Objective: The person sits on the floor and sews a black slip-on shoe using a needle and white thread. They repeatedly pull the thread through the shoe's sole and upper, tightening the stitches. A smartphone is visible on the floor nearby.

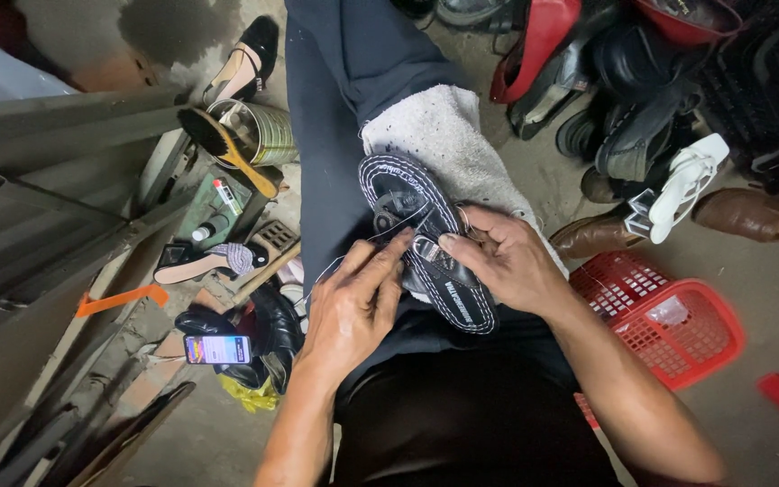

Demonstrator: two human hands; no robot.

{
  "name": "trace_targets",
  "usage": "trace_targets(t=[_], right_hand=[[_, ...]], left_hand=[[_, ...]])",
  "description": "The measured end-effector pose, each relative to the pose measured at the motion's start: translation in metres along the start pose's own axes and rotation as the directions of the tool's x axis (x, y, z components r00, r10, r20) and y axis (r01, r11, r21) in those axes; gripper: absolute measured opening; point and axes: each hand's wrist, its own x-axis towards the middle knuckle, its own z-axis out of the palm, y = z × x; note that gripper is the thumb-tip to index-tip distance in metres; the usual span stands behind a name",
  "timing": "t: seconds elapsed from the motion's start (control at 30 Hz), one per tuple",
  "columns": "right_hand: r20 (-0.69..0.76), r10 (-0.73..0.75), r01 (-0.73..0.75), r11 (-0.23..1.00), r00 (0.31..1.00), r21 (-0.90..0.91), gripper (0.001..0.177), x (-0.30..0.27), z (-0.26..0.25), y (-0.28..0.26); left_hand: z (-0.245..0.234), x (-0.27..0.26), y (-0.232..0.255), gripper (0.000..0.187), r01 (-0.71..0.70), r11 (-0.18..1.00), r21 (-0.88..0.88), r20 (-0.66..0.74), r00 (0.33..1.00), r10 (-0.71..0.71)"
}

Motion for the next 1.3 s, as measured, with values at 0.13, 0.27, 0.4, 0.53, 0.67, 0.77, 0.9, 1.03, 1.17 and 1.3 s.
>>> trace_targets(t=[0.13, 0.27, 0.4, 0.53, 0.67, 0.77, 0.9, 1.03, 1.17, 1.3], right_hand=[[-0.009, 0.016, -0.017, 0.999, 1.0, -0.03, 0.022, -0.001, 0.001, 0.0], [-0.009, 0.035, -0.035, 0.999, 0.999, -0.034, 0.024, -0.003, 0.002, 0.005], [-0.026, 0.017, -0.019, 0.998, 1.0, -0.065, 0.025, -0.002, 0.004, 0.007], [-0.064, 0.019, -0.023, 0.998, 0.998, -0.056, 0.025, -0.003, 0.01, -0.018], [-0.074, -0.162, 0.117, 0.902, 0.984, -0.416, 0.029, -0.002, 0.02, -0.022], [-0.102, -0.375, 0.216, 0.711, 0.922, -0.669, 0.027, 0.002, 0.037, -0.008], [-0.098, -0.555, 0.235, 0.497, 0.826, -0.835, 0.025, 0.006, 0.056, 0.002], [-0.075, -0.575, 0.234, 0.444, 0.815, -0.865, 0.025, 0.005, 0.062, -0.007], [-0.067, -0.581, 0.208, 0.393, 0.811, -0.896, 0.029, 0.009, 0.069, -0.005], [-0.066, -0.578, 0.189, 0.369, 0.813, -0.91, 0.03, 0.01, 0.07, -0.004]], left_hand=[[-0.001, 0.002, 0.0, 0.036, 0.0, 1.0, 0.001, 0.0, 1.0, 0.0], [-0.001, 0.001, -0.001, 0.036, 0.0, 1.0, -0.004, -0.001, 1.0, 0.0], [-0.001, 0.001, -0.001, 0.035, -0.004, 1.0, -0.007, -0.007, 1.0, 0.004], [-0.005, 0.0, -0.007, 0.038, 0.017, 1.0, 0.007, 0.034, 0.999, -0.017], [-0.019, 0.007, -0.015, 0.043, 0.02, 1.0, 0.016, 0.12, 0.992, -0.022], [-0.032, 0.018, -0.017, 0.045, -0.002, 0.999, -0.034, 0.155, 0.988, 0.008], [-0.038, 0.022, -0.05, 0.038, -0.049, 0.992, -0.119, 0.205, 0.976, 0.073], [-0.054, 0.042, -0.033, 0.038, -0.104, 0.987, -0.122, 0.235, 0.963, 0.13], [-0.047, 0.048, -0.039, 0.034, -0.202, 0.978, -0.049, 0.241, 0.948, 0.208], [-0.031, 0.047, -0.058, 0.036, -0.21, 0.976, -0.048, 0.227, 0.95, 0.216]])
